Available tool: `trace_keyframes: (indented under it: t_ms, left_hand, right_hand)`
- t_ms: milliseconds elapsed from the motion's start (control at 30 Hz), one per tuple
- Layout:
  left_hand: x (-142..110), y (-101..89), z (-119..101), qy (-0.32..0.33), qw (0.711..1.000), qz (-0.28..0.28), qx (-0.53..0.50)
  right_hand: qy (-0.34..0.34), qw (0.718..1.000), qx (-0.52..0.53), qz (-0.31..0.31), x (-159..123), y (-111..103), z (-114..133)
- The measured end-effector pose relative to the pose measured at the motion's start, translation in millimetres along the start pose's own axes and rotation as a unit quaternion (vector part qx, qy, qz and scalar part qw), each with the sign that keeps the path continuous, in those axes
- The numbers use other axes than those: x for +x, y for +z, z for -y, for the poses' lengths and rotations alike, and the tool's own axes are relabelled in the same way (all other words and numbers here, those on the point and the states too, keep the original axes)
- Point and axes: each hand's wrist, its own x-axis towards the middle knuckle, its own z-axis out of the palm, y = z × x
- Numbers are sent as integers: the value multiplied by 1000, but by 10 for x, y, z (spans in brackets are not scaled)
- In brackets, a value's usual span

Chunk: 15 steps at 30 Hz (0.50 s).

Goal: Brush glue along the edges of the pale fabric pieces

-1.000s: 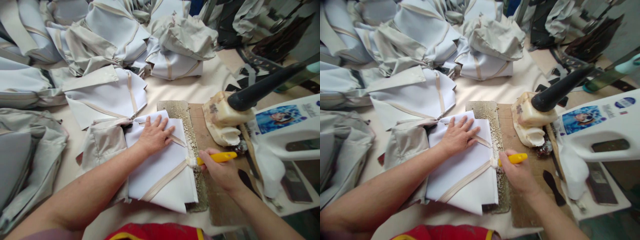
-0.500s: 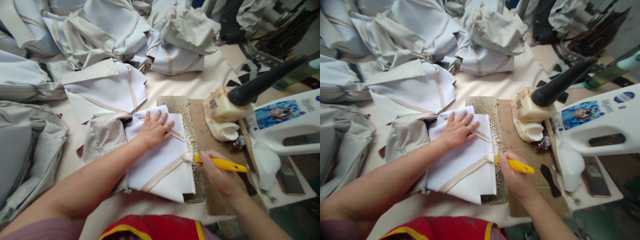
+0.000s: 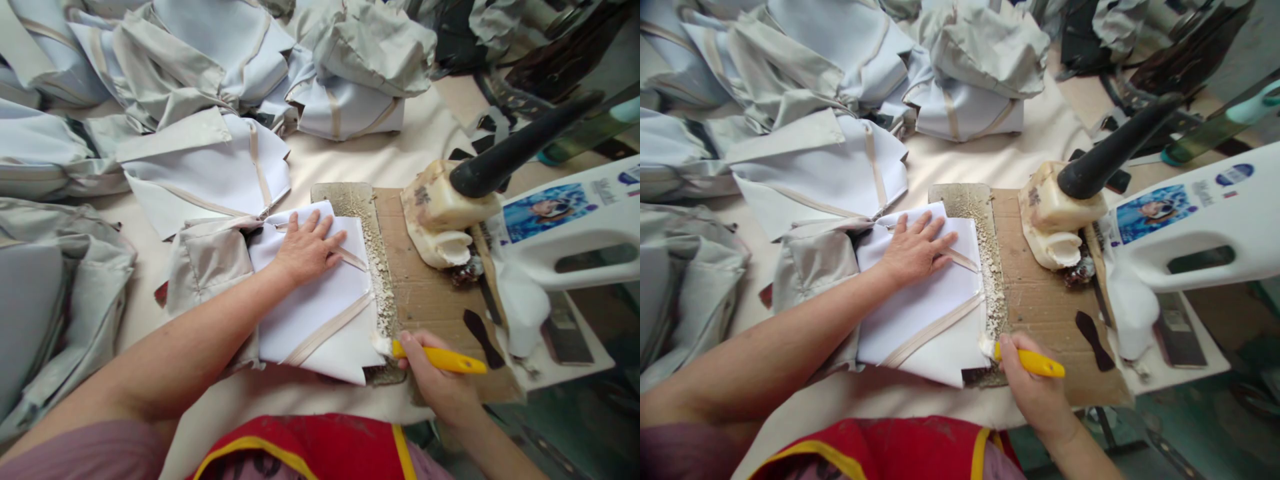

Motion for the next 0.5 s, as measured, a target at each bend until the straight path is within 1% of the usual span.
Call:
trace_keyframes:
  t_ms: [67,133,233,300,367,433,500]
  left_hand:
    - [2,-2,-2,0,1000,4,-1]
    - [3,-8,-7,-1,1000,6,-2]
    - [-2,-19,-15,-2,1000,11,-2]
    - [-4,-22,-19,-2,1000,10,-1]
    - [-2,-20,-21,-4,1000,9,-4]
    - [4,-14,-20,-6,1000,13,-11]
    - [11,-10,-18,-8,1000,21,-18]
  right_hand:
    - [1,1000,3,-11,42,-39,47]
    - [-19,999,20,-44,201,-49,133]
    - [-47,991,73,-102,453,10,238]
    - [-33,991,89,-98,479,68,236]
    - [4,995,76,-70,351,107,175]
    - [44,996,58,-45,125,118,98]
    - [72,995,52,-37,-108,114,47]
